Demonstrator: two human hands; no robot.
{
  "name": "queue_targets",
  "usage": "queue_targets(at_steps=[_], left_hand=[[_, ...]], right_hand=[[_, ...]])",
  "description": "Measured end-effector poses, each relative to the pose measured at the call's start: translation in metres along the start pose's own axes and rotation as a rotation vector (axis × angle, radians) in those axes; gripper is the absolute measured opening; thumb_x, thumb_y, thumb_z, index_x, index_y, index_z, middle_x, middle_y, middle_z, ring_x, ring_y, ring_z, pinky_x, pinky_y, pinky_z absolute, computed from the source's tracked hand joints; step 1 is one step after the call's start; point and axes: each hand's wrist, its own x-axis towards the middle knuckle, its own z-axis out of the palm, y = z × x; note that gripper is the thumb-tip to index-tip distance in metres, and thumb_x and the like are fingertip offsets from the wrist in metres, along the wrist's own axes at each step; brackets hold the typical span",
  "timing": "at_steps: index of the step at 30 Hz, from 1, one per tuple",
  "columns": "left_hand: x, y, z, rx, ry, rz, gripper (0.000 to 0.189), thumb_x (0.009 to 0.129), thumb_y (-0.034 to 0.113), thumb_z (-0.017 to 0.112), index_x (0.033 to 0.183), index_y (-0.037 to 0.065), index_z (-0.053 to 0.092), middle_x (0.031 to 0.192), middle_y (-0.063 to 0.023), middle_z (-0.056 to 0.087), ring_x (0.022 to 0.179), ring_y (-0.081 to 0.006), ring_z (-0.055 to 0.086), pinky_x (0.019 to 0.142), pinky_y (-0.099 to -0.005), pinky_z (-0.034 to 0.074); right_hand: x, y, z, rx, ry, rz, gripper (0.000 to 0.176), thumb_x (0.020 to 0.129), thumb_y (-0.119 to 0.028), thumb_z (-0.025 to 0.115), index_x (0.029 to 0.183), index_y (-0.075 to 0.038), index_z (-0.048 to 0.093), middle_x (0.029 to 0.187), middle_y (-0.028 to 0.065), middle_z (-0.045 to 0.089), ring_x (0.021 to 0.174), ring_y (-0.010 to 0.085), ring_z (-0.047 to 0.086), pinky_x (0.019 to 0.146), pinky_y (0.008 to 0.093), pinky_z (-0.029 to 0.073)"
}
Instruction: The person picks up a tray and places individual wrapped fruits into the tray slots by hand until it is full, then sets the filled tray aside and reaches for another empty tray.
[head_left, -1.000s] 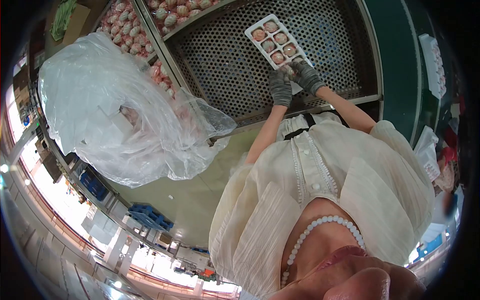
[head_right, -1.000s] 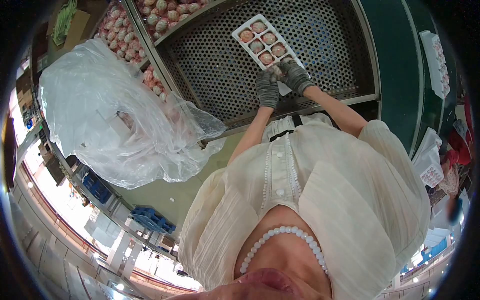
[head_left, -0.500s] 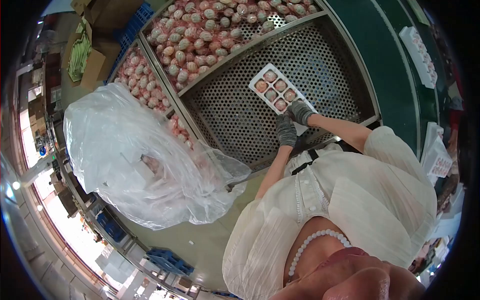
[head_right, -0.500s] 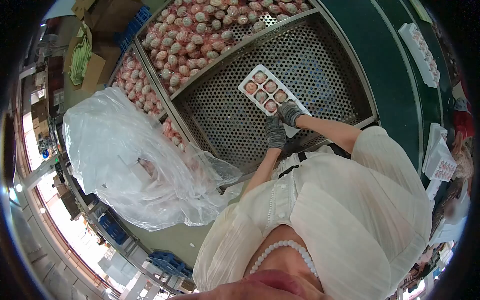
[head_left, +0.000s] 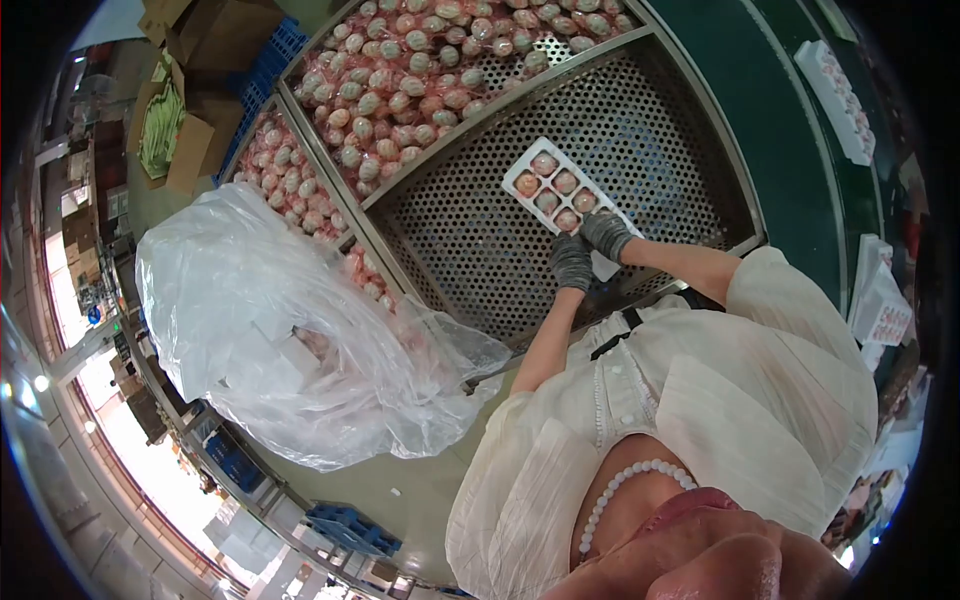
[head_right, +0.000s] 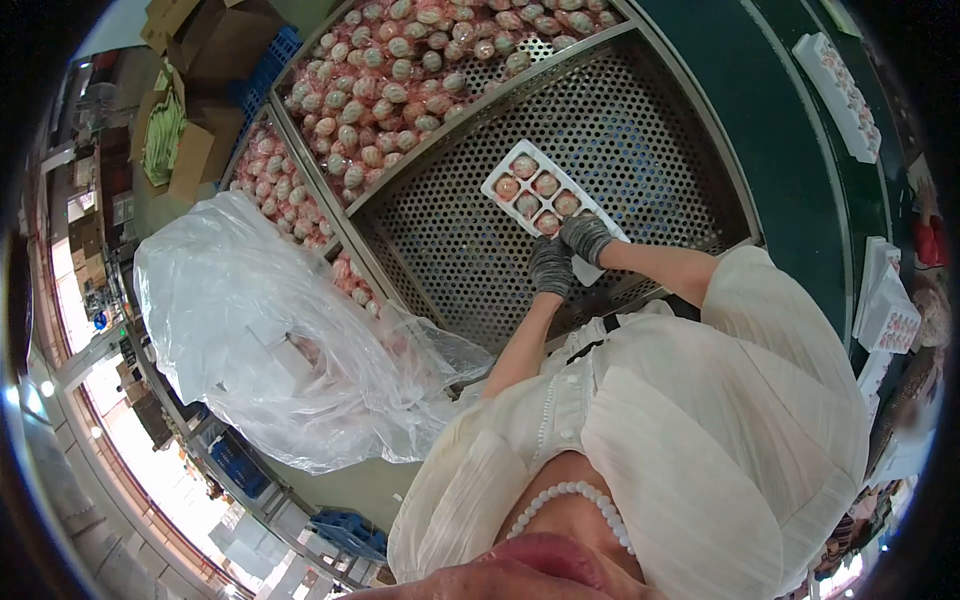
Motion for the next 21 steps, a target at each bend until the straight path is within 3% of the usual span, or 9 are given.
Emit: queue_targets(at_steps=[4,6,7,10,12,14,16,18,21], left_hand=[[-0.003,-0.015,0.019,-0.211,0.35,0.197,0.017,0.069,0.012,0.049,0.082,0.001,0.05,0.074,-0.0146,0.05,0.064,-0.0285,0.049,0.059,-0.0345,0.04],[-0.014,-0.01,0.028,-0.574,0.438,-0.303,0.02,0.067,0.011,0.056,0.08,0.002,0.045,0.07,-0.0125,0.046,0.066,-0.0238,0.045,0.061,-0.0351,0.038],[-0.012,-0.011,0.036,-0.873,0.338,-0.537,0.025,0.065,0.01,0.059,0.078,0.003,0.039,0.068,-0.0073,0.043,0.063,-0.0182,0.041,0.06,-0.0318,0.037],[0.001,-0.018,0.046,-0.96,0.285,-0.588,0.026,0.064,0.002,0.057,0.081,0.003,0.038,0.064,-0.0036,0.04,0.055,-0.0136,0.04,0.053,-0.0258,0.038],[0.004,-0.028,0.045,-0.773,0.25,-0.575,0.027,0.065,0.005,0.057,0.087,0.0,0.042,0.069,-0.0067,0.046,0.055,-0.0182,0.044,0.055,-0.0277,0.039],[0.005,-0.04,0.041,-0.906,-0.004,-0.297,0.036,0.066,0.01,0.059,0.097,-0.001,0.044,0.084,-0.0112,0.051,0.065,-0.0237,0.048,0.06,-0.0314,0.04],[0.005,-0.024,0.026,-0.713,-0.056,-0.275,0.039,0.07,0.016,0.056,0.103,0.0,0.044,0.098,-0.012,0.05,0.079,-0.0257,0.049,0.065,-0.0349,0.04],[0.001,-0.013,0.033,-0.784,-0.016,-0.571,0.043,0.069,0.018,0.056,0.106,0.001,0.042,0.103,-0.0114,0.047,0.086,-0.0258,0.047,0.07,-0.0356,0.04],[0.004,-0.025,0.054,-0.892,0.083,-0.507,0.055,0.064,0.01,0.06,0.11,0.001,0.032,0.11,-0.0116,0.038,0.091,-0.0223,0.042,0.08,-0.0322,0.036]], right_hand=[[-0.005,-0.004,-0.022,-0.069,0.093,-0.044,0.013,0.059,-0.015,0.054,0.065,-0.004,0.058,0.064,0.0096,0.056,0.06,0.0229,0.055,0.051,0.0351,0.043],[-0.01,-0.006,-0.034,0.046,0.098,-0.046,0.015,0.058,-0.016,0.054,0.066,-0.003,0.058,0.064,0.0103,0.055,0.06,0.0237,0.055,0.051,0.0352,0.043],[-0.01,-0.008,-0.02,-0.123,0.172,-0.027,0.015,0.058,-0.017,0.054,0.065,-0.004,0.059,0.064,0.0112,0.055,0.06,0.0236,0.055,0.053,0.0348,0.043],[-0.005,0.001,-0.003,-0.07,0.188,-0.05,0.015,0.058,-0.018,0.053,0.064,-0.006,0.059,0.062,0.0117,0.055,0.059,0.0238,0.055,0.053,0.0355,0.043],[-0.005,0.006,-0.007,-0.024,0.157,-0.062,0.013,0.058,-0.017,0.053,0.064,-0.008,0.059,0.062,0.0116,0.055,0.058,0.0242,0.055,0.053,0.035,0.044],[-0.002,0.008,-0.013,0.247,0.001,-0.035,0.012,0.058,-0.015,0.054,0.066,-0.009,0.059,0.065,0.0106,0.056,0.06,0.0236,0.055,0.055,0.0338,0.044],[-0.008,0.012,-0.013,0.131,-0.014,-0.052,0.017,0.064,-0.017,0.053,0.079,-0.01,0.059,0.076,0.0102,0.055,0.069,0.0253,0.053,0.061,0.0332,0.042],[-0.025,0.028,-0.01,0.632,0.117,-0.097,0.024,0.068,-0.015,0.051,0.09,-0.008,0.054,0.082,0.0122,0.053,0.075,0.0252,0.051,0.067,0.0342,0.041],[-0.042,0.047,-0.021,0.513,0.301,0.018,0.026,0.068,-0.009,0.054,0.094,-0.005,0.051,0.086,0.013,0.053,0.079,0.0247,0.052,0.069,0.0327,0.041]])
